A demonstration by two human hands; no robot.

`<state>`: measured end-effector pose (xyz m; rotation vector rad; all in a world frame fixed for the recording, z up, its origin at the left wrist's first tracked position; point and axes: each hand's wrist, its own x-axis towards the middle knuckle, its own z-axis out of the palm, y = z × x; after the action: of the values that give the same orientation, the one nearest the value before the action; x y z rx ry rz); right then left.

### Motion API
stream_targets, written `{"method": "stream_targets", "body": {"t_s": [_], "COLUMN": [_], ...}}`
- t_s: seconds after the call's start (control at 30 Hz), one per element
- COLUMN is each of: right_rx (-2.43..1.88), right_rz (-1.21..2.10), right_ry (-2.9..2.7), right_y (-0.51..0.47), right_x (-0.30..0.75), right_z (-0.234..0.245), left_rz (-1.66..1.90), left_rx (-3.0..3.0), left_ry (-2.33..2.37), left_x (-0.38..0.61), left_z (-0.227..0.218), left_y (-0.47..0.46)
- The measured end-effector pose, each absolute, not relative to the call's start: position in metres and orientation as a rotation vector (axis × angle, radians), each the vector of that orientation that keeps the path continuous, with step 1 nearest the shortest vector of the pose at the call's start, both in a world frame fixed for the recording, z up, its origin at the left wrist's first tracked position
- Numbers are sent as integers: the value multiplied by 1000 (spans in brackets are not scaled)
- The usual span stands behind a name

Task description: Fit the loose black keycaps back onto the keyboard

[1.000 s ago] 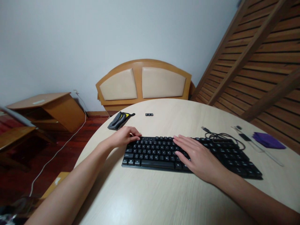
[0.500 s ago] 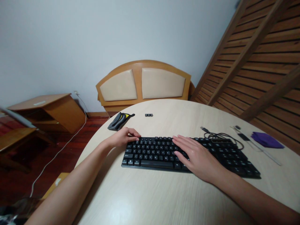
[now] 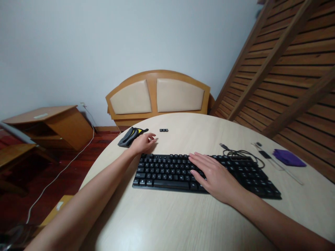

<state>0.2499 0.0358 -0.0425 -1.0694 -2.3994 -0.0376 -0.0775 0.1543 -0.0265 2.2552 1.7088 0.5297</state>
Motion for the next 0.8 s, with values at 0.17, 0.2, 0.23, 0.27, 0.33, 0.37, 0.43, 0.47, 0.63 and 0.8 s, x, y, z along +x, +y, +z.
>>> {"method": "stream_targets", "body": {"t_s": [0.17,0.2,0.23,0.27,0.33,0.37,0.43,0.47,0.63,0.8], "right_rx": [-1071,-1069,-1068,-1068,-1067,-1068,-1071,-1075,-1089,-1093], "right_rz": [-33,-26,-20,-16,-14,-15,-22,-25,-26,-30], "right_ry": [-2404,-2398,-2393,-2389,-2389,-2391,-2397,-2401,-2414,-2425], "right_y": [35,35,35,34,34,34,33,33,33,33], "right_x": [250,250,250,250,250,249,249,249,249,250], "right_z": [-41,-41,-41,-41,-41,-40,-39,-39,-39,-40], "left_rz": [381,349,320,295,258,245,231,230,254,285], "left_rx": [2350,2362,2373,2382,2394,2398,2403,2406,2425,2434], "left_ry": [1805,1813,1823,1835,1865,1880,1907,1918,1950,1978], "left_x": [-66,-64,-63,-61,-57,-55,-52,-51,-49,-52], "left_z": [-27,-27,-27,-26,-26,-26,-27,-27,-28,-28], "left_y": [189,195,201,205,213,215,218,218,209,200]}}
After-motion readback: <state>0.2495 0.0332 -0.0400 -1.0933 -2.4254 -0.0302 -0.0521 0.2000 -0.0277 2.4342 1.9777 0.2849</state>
